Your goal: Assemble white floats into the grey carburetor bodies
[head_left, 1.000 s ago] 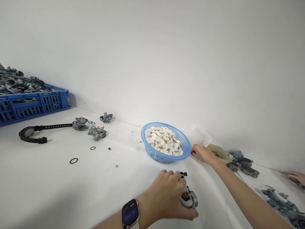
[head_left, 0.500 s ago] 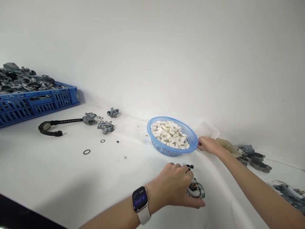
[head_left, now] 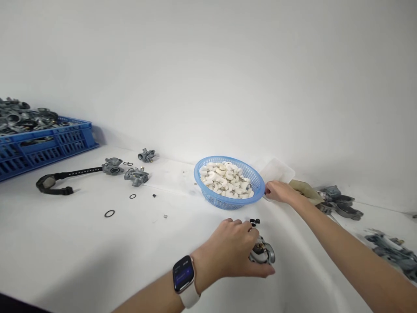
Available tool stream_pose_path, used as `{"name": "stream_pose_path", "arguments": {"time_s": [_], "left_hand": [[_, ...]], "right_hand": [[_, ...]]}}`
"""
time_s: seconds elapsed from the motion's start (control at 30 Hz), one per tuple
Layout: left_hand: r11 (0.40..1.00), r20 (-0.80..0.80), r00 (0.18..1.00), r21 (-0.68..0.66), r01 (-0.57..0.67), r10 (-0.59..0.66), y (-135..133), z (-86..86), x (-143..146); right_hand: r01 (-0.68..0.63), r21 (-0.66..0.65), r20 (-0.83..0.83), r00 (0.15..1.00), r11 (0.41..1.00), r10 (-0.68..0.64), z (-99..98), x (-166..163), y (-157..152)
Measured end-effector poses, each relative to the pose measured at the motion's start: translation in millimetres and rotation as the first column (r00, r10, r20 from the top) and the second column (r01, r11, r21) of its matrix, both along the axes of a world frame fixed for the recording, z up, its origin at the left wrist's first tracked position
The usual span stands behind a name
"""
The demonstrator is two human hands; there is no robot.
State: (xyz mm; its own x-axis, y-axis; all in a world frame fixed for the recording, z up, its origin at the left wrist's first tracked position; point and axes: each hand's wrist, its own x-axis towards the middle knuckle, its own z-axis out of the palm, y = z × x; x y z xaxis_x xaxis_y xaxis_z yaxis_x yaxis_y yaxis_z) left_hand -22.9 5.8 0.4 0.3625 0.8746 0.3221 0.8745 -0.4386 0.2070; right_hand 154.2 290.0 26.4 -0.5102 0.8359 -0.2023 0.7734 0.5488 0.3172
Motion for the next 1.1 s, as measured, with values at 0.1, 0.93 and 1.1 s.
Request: {"name": "stream_pose_path", "arguments": {"time_s": [0.1,0.93,1.1], "left_hand": [[1.0,0.011,1.0,-0.017,-0.018,0.018,-2,3.4,-1],[0.992,0.014,0.999,-0.122,-0.032,0.034,-1,11.5,1],[0.992,0.017,0.999,-0.12,-0.027,0.029,-1,11.2,0]], "right_hand": [[0.002,-0.022,-0.023,1.0,1.0,-0.002,2.3,0,-2],[0.02,-0.1,0.016,1.0,0.995,-0.019,18.4,-15,-6],[0.01,-0.099,-0.027,1.0,0.995,-0.012,27.1,-12,-14]]}}
